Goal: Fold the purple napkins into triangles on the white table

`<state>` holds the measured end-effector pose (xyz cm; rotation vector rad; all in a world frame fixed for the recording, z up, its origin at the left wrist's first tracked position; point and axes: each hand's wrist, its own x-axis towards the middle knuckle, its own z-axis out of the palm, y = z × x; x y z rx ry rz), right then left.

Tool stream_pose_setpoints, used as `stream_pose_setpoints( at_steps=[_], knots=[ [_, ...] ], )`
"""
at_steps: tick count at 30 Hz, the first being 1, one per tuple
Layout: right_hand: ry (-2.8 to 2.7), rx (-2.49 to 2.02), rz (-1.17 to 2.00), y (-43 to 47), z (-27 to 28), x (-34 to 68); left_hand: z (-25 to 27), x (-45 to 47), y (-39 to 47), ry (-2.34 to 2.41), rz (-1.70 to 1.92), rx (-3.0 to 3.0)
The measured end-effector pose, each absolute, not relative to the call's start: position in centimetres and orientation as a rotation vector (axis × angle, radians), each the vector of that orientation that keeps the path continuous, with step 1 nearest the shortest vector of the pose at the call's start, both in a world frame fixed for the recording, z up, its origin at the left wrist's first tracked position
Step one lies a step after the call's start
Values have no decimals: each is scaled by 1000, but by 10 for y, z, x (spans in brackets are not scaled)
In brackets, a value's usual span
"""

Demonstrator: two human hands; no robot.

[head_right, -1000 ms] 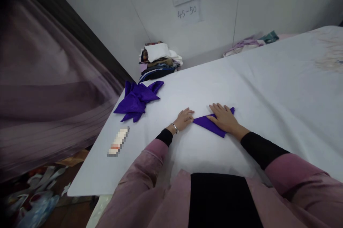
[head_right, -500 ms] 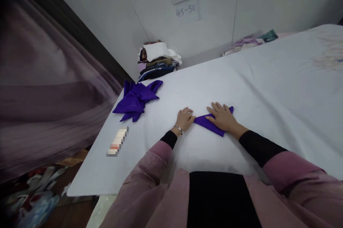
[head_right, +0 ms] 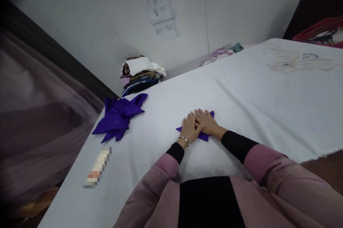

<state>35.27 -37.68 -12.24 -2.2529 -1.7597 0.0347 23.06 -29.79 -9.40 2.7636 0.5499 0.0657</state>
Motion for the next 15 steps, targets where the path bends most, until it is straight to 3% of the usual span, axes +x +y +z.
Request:
stream_pose_setpoints(
  at_steps=[15],
  knots=[
    [-1848,-2205,125,-381,-120,407,-96,230,-301,560,-40,2987]
  ],
)
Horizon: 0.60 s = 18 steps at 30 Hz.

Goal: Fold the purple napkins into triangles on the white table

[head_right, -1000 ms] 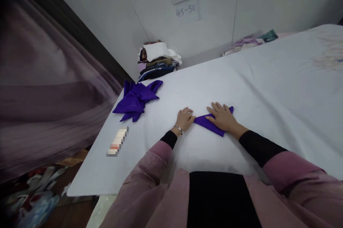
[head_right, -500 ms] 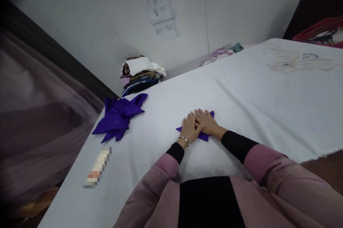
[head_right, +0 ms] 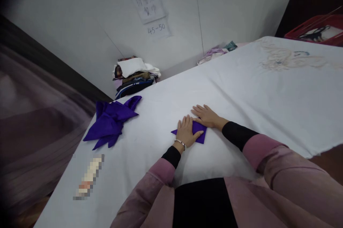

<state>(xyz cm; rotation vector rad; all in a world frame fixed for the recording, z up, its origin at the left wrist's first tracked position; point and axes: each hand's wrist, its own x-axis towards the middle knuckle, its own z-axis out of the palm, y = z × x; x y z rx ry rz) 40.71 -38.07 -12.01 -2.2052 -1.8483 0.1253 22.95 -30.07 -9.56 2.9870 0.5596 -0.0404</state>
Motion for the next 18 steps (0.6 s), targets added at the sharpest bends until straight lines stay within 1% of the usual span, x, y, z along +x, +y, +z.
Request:
stream_pose_setpoints(
  at_steps=[11,15,18],
  knots=[
    [-1704,-2410,25,-371,-119,433,-93,231,-302,581,-34,2949],
    [-1354,-2548,54,-385,-105,446,-94,232,-300,589,-36,2931],
    [-1037,-2412,28,-405,-93,443,-93,235,-298,601,-51,2864]
  ],
)
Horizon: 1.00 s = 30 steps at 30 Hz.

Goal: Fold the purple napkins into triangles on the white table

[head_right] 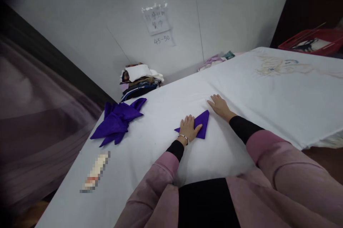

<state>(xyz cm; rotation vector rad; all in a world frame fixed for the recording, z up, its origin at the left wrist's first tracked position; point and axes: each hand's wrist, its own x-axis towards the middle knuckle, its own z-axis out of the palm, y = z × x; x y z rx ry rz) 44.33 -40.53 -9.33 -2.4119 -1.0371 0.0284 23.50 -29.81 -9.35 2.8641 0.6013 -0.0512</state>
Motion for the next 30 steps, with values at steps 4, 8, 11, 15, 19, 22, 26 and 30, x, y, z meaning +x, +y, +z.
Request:
stream_pose_setpoints(
  at_steps=[4,8,11,15,19,22,26,30],
  knots=[
    [-699,-2033,414,-432,-85,408,-91,239,-296,659,-42,2800],
    [-454,-1814,898,-448,-84,364,-83,240,-295,723,47,2800],
    [-453,-1762,953,-450,-81,347,-75,241,-292,804,43,2741],
    [-509,-1789,917,-440,-81,347,-66,241,-288,897,-57,2628],
    [-714,-1994,754,-427,-80,364,-63,230,-289,997,-127,2532],
    [-956,-2150,460,-425,-76,364,-64,221,-294,1020,-137,2486],
    [-1494,-2063,51,-429,-86,327,-68,214,-300,1011,-67,2452],
    [-1779,-2047,-50,-434,-111,292,-67,213,-298,990,-69,2442]
  ],
)
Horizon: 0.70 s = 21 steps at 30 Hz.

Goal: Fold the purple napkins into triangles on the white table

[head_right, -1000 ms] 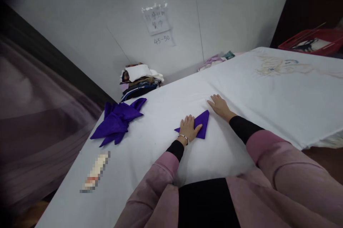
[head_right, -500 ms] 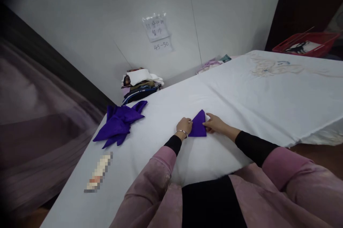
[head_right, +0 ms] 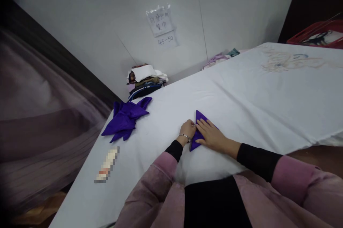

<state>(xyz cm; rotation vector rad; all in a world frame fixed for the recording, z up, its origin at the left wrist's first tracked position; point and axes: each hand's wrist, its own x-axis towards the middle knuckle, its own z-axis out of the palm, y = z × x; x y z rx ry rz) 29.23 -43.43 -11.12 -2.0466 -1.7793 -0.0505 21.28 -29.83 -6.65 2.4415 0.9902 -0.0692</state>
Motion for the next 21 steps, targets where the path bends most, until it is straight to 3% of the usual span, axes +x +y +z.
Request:
stream_pose_setpoints(
  at_steps=[3,6,9,12,16,21],
  knots=[
    [-1797,-2091,-50,-436,-125,289,-63,214,-294,977,-123,2465],
    [-1792,-2087,-87,-436,-130,293,-61,218,-294,889,46,2578],
    [-1814,-2024,-118,-438,-128,294,-63,228,-298,428,227,2758],
    [-1820,-1987,-124,-439,-126,292,-70,240,-298,72,66,2861],
    [-1821,-2005,-97,-438,-123,291,-83,249,-291,171,-161,2862],
    [-1786,-2004,-52,-443,-122,289,-90,249,-287,189,-149,2868]
  ],
)
